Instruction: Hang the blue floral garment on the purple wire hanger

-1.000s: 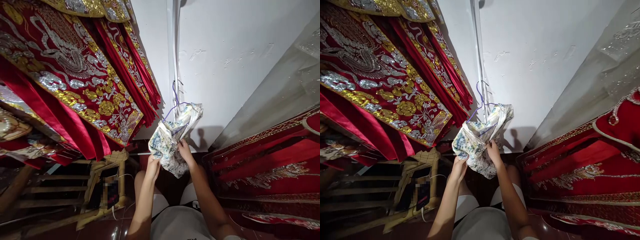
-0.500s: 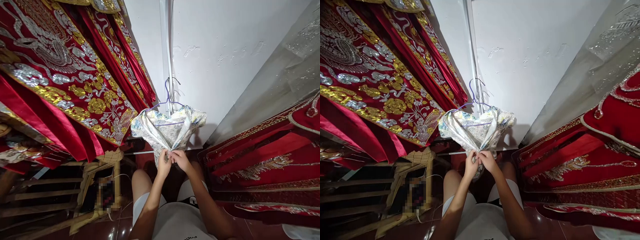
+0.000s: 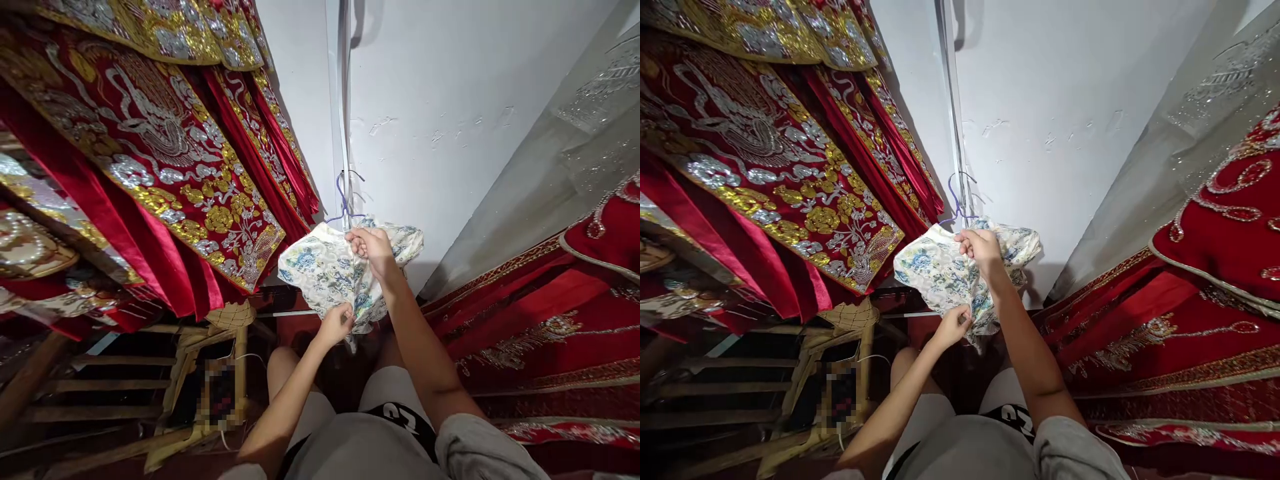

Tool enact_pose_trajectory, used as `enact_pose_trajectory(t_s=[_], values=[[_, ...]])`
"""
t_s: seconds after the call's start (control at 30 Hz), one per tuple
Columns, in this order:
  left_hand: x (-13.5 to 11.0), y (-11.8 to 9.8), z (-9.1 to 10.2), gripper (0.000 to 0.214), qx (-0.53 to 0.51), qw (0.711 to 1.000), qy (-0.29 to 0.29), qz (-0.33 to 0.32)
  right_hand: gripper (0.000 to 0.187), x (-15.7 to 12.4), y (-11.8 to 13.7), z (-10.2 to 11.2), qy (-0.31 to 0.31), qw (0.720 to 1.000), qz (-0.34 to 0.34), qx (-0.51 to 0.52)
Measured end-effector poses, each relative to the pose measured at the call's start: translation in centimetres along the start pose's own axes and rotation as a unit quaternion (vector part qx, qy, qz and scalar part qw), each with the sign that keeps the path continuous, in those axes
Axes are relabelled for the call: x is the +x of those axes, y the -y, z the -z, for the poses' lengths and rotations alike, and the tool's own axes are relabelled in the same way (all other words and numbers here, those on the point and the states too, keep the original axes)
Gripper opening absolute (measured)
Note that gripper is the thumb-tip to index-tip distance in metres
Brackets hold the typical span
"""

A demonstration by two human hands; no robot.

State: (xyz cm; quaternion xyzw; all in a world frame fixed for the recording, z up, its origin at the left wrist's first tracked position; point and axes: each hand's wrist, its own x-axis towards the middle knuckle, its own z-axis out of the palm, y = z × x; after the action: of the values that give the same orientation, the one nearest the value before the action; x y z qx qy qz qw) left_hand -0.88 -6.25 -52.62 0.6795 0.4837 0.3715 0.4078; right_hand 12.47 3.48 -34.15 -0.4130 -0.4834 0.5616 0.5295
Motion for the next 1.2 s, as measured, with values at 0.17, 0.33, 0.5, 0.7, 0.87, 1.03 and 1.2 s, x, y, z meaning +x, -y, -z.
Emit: enact_pose_trajectory(t_s=[0.17, 0.33, 0.5, 0.7, 0.87, 1.03, 1.2], values=[[2.8, -4.9, 4.0, 0.017, -0.055, 0.990, -0.088, -0.095, 0.034, -2.3, 0.0, -0.3, 0.024, 0.997, 0.070, -0.030], [6.5, -13.0, 8.8, 0.023, 0.034, 0.947, -0.196, -0.251, 0.027, -4.1, 0.4, -0.3, 0.024, 0.989, 0.086, -0.116], [8.9, -15.1, 11.5, 0.020, 0.217, 0.923, -0.105, -0.300, 0.023, -4.1, -0.1, 0.1, 0.005, 0.989, 0.082, -0.119], [8.5, -15.0, 12.0, 0.021, 0.266, 0.901, -0.127, -0.318, 0.024, -3.7, -1.4, -0.4, 0.010, 0.989, 0.066, -0.132], [8.1, -12.7, 14.4, 0.021, 0.063, 0.879, -0.393, -0.262, 0.027, -3.6, -3.7, -0.1, 0.008, 0.983, 0.029, -0.181], [8.1, -6.1, 17.2, 0.017, -0.357, 0.778, -0.516, -0.045, 0.031, -5.6, -8.1, 1.5, 0.040, 0.996, -0.027, -0.078], [5.6, -1.3, 11.3, 0.010, -0.509, 0.732, -0.415, 0.183, 0.030, -7.8, -9.6, 2.5, 0.004, 0.998, -0.057, -0.011]])
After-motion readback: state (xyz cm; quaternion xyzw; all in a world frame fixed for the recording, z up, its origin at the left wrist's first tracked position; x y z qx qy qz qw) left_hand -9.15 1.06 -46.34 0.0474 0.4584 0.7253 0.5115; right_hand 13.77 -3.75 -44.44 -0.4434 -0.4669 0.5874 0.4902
